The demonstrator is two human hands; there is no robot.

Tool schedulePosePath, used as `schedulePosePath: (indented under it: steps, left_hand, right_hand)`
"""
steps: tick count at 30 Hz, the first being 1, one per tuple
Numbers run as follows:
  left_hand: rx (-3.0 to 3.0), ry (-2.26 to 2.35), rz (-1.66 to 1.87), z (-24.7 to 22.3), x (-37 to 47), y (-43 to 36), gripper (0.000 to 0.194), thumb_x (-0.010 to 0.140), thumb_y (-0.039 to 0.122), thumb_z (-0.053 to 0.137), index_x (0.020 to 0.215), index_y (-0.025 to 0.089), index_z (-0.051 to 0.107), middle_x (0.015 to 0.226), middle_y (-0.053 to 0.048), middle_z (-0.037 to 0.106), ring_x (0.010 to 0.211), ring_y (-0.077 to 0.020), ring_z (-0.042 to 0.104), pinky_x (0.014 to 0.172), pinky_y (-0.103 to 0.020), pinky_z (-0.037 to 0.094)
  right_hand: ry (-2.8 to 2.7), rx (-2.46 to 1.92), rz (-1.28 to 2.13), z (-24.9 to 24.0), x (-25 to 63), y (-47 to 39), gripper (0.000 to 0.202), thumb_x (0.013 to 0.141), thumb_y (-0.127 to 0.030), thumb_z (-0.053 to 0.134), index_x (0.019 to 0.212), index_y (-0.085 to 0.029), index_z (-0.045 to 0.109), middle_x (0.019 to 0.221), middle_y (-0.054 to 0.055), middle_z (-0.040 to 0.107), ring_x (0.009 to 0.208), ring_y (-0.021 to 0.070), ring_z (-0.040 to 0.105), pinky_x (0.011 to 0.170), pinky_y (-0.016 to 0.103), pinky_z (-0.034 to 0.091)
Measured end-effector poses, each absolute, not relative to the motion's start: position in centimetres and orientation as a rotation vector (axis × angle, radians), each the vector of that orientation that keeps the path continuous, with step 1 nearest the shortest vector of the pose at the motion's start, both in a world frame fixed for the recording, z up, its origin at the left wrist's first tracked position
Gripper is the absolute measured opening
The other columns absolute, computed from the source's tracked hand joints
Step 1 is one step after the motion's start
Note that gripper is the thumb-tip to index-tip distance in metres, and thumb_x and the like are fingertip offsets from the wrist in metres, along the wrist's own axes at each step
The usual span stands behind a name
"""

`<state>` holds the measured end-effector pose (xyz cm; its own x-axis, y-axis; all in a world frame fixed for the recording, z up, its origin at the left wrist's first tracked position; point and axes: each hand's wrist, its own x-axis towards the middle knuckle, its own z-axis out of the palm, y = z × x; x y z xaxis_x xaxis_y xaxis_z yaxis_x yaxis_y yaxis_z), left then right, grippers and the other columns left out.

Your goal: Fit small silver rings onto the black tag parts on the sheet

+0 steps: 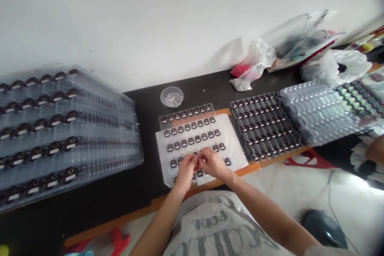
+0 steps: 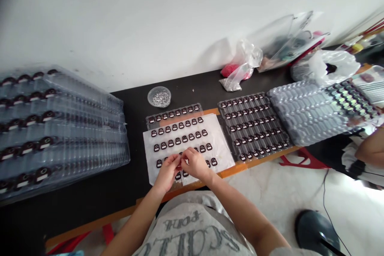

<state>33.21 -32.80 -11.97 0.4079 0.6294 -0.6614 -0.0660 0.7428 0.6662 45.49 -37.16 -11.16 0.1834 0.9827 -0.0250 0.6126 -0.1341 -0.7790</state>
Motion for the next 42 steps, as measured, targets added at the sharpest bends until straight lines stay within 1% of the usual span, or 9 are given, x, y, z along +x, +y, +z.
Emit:
schedulePosePath:
  steps: [2,5,11,16,22,27,35,42]
  left_hand:
    - [0.583,1.062,0.420,-11.9,32.8,-32.6,0.025,0.065,0.036,0.071,0.068,0.015,0.058,0.058,0.004,0.054,0.052,-0.0075,0.047,0.053,-0.021,0.036]
    - [0.528,1.049,0.346,-11.6,32.4,-32.3,0.026,0.061,0.034,0.073,0.066,0.014,0.057,0.055,0.003,0.053,0.048,-0.0067,0.045,0.050,-0.020,0.034]
    - [0.480,1.027,0.328,-11.4,32.1,-32.0,0.028,0.060,0.034,0.075,0.065,0.013,0.058,0.057,0.002,0.054,0.049,-0.0063,0.045,0.048,-0.019,0.033]
    - [0.404,0.988,0.331,-11.5,32.0,-32.0,0.027,0.061,0.033,0.075,0.067,0.012,0.059,0.058,0.001,0.054,0.050,-0.0058,0.045,0.048,-0.018,0.034]
    - [0.357,0.956,0.297,-11.5,31.8,-31.7,0.023,0.062,0.028,0.075,0.070,0.011,0.061,0.059,0.000,0.054,0.051,-0.0056,0.046,0.049,-0.018,0.037]
    - [0.437,0.992,0.251,-11.3,31.5,-31.5,0.022,0.062,0.027,0.075,0.072,0.011,0.063,0.062,-0.002,0.059,0.052,-0.0067,0.049,0.049,-0.018,0.035]
    - [0.533,1.020,0.240,-11.3,31.3,-31.6,0.021,0.063,0.030,0.073,0.071,0.013,0.064,0.060,-0.002,0.061,0.052,-0.0082,0.050,0.050,-0.020,0.035]
    - [0.404,1.033,0.361,-11.4,32.0,-32.1,0.020,0.061,0.028,0.074,0.070,0.014,0.063,0.058,0.001,0.057,0.051,-0.0066,0.048,0.048,-0.018,0.033]
  right_hand:
    - [-1.549,-1.781,0.760,-11.1,45.8,-37.3,0.011,0.074,-0.008,0.051,0.072,-0.018,0.055,0.071,0.001,0.052,0.063,0.0122,0.049,0.060,0.022,0.040]
    - [-1.613,-1.726,0.768,-11.1,46.0,-37.5,0.010,0.075,-0.009,0.051,0.075,-0.018,0.056,0.073,0.001,0.052,0.063,0.0121,0.049,0.059,0.022,0.041]
    - [-1.660,-1.688,0.788,-10.9,46.0,-37.3,0.012,0.081,-0.010,0.048,0.081,-0.018,0.058,0.079,0.003,0.053,0.069,0.0142,0.052,0.064,0.024,0.045]
    - [-1.664,-1.668,0.825,-10.6,46.1,-37.2,0.015,0.082,-0.009,0.047,0.085,-0.018,0.059,0.082,0.004,0.055,0.075,0.0150,0.055,0.069,0.025,0.047]
    - [-1.649,-1.639,0.848,-10.5,46.3,-37.3,0.017,0.084,-0.011,0.046,0.088,-0.019,0.060,0.085,0.005,0.057,0.076,0.0150,0.056,0.070,0.026,0.047]
    - [-1.661,-1.611,0.856,-10.6,46.4,-37.5,0.018,0.084,-0.010,0.046,0.088,-0.019,0.061,0.083,0.005,0.057,0.075,0.0153,0.056,0.069,0.026,0.047]
    - [-1.628,-1.595,0.957,-10.2,46.8,-37.3,0.017,0.083,-0.009,0.048,0.086,-0.019,0.061,0.083,0.003,0.058,0.078,0.0146,0.057,0.072,0.025,0.046]
    - [-1.541,-1.683,0.903,-10.2,46.2,-37.3,0.015,0.080,-0.008,0.051,0.084,-0.018,0.061,0.080,0.003,0.056,0.072,0.0137,0.055,0.067,0.024,0.045]
